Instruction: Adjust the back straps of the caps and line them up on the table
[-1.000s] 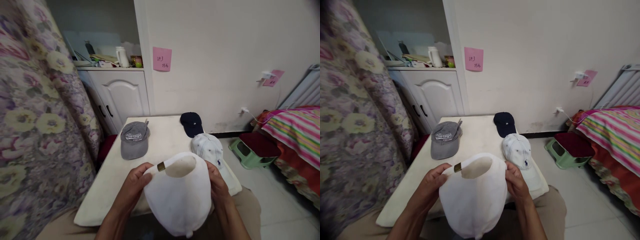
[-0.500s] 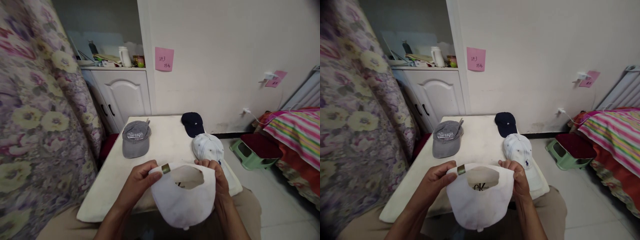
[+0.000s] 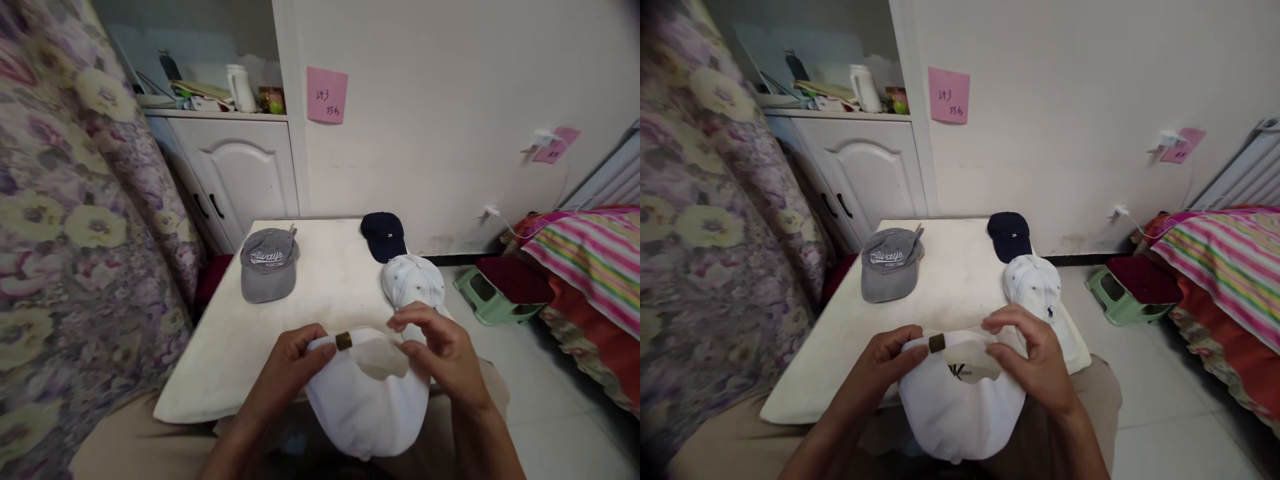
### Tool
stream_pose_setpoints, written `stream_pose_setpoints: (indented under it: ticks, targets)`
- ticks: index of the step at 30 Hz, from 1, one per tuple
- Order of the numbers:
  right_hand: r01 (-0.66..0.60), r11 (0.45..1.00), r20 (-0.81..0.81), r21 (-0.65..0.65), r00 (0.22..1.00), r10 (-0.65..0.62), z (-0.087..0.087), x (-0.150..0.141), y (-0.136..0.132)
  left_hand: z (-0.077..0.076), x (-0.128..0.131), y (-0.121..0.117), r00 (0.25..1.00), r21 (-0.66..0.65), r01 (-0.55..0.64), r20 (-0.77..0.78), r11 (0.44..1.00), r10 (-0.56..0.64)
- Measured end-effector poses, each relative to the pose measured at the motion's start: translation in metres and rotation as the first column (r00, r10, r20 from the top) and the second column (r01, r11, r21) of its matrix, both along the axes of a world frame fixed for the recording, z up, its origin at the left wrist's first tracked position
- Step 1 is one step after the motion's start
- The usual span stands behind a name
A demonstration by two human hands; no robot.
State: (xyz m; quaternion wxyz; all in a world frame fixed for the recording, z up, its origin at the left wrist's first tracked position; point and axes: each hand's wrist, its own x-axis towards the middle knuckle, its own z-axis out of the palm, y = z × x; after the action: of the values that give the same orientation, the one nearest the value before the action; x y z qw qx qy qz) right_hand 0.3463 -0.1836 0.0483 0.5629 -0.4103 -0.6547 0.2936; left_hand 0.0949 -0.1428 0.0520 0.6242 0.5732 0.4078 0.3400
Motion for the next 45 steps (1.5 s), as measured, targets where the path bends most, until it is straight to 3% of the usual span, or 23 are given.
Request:
stream_pose_setpoints:
  ticks: [2,5,12,19,24,29,38,42,45]
  targets:
    - [-0.06,0.997,0.162,0.057,0.985,0.05,0.013,-0.014,-0.001,-0.001,0.003,-0.002,1.0,-0.026,0.007,0.012,1.0,-0.007]
    - [-0.138,0.986,0.278,0.092,0.955,0.108,0.018,-0.033,0.002,-0.003,0.007,-0.003,0.998,-0.042,0.034,0.054,0.999,-0.032]
    - [-0.18,0.984,0.247,-0.01,0.953,0.177,0.009,-0.039,0.009,-0.006,0.011,-0.004,0.978,-0.104,0.114,0.185,0.988,-0.094]
    - [-0.183,0.983,0.317,0.033,0.934,0.163,-0.001,-0.039,0.011,-0.019,0.01,0.0,0.964,-0.136,0.094,0.26,0.986,-0.056]
    - [-0.152,0.987,0.329,0.049,0.936,0.128,-0.006,-0.04,0.012,-0.02,0.007,0.003,0.963,-0.151,0.04,0.268,0.988,0.002]
    - [-0.149,0.988,0.316,0.049,0.94,0.126,-0.009,-0.039,0.011,-0.022,0.005,0.005,0.949,-0.121,0.171,0.288,0.978,-0.13]
    - [-0.19,0.98,0.302,0.055,0.939,0.165,-0.011,-0.043,0.014,-0.021,0.01,0.005,0.974,-0.175,0.153,0.195,0.973,-0.118]
    - [-0.065,0.989,0.32,0.134,0.947,0.019,-0.007,-0.047,0.01,-0.019,0.012,0.003,0.994,-0.102,0.065,0.092,0.993,-0.056]
    - [0.026,0.976,0.353,0.215,0.93,-0.102,-0.002,-0.054,0.004,-0.021,0.014,0.003,1.0,0.035,0.02,-0.024,0.999,-0.019]
